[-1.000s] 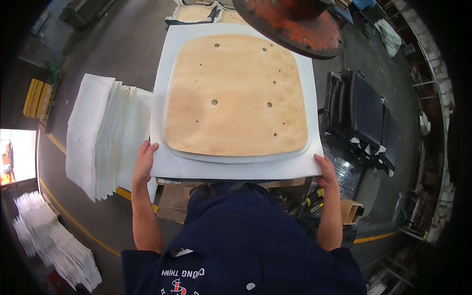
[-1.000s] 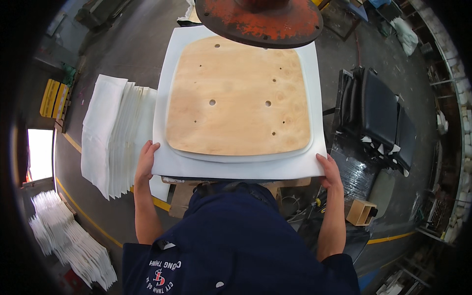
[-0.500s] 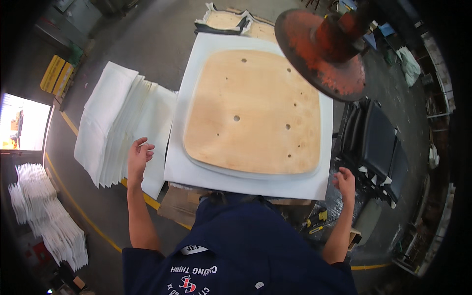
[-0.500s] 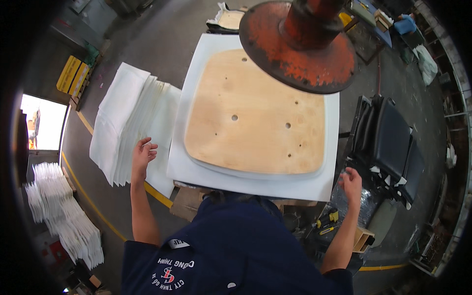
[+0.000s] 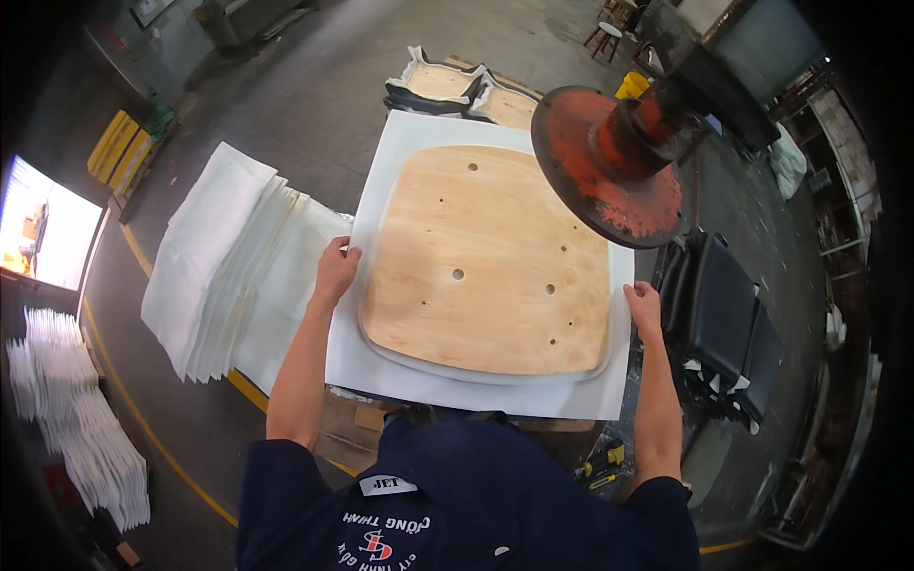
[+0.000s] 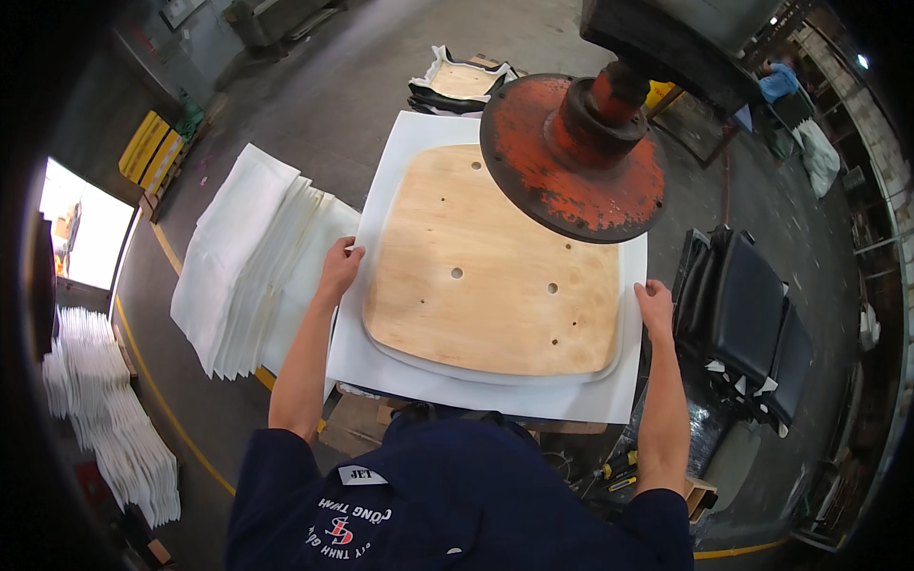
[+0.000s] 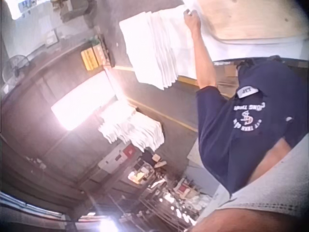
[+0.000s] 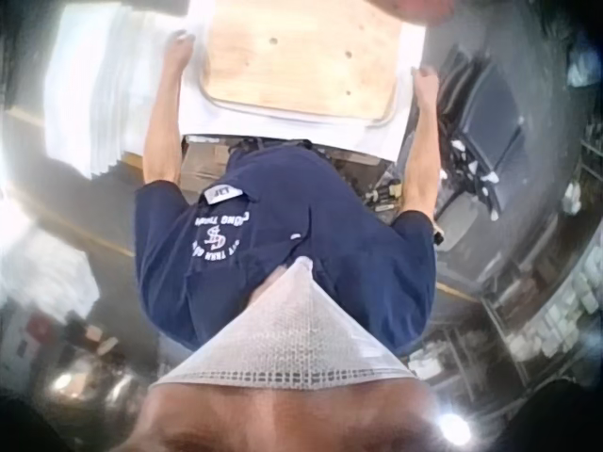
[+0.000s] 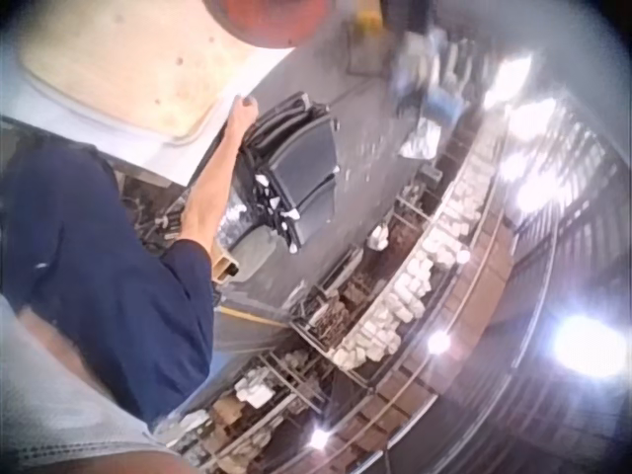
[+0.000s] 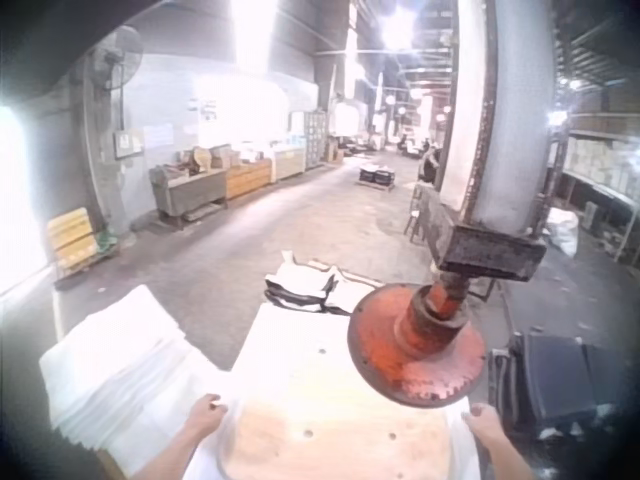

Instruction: The person uses a staple gun to attach a white fabric layer to the underside of a seat cushion. They then place a black leather cover over the cushion, smooth it, and set it aside. Finally, they place a new white fabric sheet over the cushion base and pull it taut.

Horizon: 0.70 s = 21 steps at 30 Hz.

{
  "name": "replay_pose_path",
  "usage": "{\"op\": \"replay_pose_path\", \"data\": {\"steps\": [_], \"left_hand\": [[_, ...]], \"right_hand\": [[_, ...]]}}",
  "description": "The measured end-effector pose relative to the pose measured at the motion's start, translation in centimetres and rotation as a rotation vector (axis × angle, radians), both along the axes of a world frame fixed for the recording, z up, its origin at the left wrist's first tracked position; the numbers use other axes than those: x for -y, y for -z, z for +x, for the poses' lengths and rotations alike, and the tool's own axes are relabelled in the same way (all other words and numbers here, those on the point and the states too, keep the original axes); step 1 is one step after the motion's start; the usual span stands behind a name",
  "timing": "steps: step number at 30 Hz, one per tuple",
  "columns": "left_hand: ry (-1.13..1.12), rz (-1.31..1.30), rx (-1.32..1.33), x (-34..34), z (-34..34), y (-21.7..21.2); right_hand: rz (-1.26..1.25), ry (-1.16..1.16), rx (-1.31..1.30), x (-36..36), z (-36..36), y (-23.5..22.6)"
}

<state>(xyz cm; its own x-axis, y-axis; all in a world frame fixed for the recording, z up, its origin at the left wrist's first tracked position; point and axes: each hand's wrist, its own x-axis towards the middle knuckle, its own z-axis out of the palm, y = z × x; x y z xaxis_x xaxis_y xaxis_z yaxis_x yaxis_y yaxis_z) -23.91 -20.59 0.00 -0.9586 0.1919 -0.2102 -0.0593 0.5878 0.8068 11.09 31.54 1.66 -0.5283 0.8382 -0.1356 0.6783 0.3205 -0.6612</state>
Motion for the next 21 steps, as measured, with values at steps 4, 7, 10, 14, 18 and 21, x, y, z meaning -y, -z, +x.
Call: {"op": "replay_pose_path", "data": {"steps": [4,7,10,14,18,21], "left_hand": [[0.022,-0.036,-0.008,-1.7,0.1,-0.5],[-0.005,-0.105,-0.192,-1.8,0.4,0.1],[-0.008,0.005,-0.301,-3.0,1.0,-0.6],[-0.027,0.239,-0.264,-2.8,1.1,-2.0],[-0.08,0.449,-0.086,-3.7,2.4,-6.9],[-0.069,0.512,0.015,-3.5,2.2,-8.4]], "right_hand": [[-0.12,-0.038,-0.046,0.9,-1.3,0.2],[-0.074,-0.02,-0.172,2.3,-2.8,0.5],[0.048,0.025,-0.21,0.8,-1.9,1.6],[-0.224,0.128,-0.548,2.9,-3.1,-1.6],[-0.369,0.191,-0.729,3.5,-2.2,-6.0],[-0.429,0.215,-0.702,3.6,-1.1,-6.0]]}}
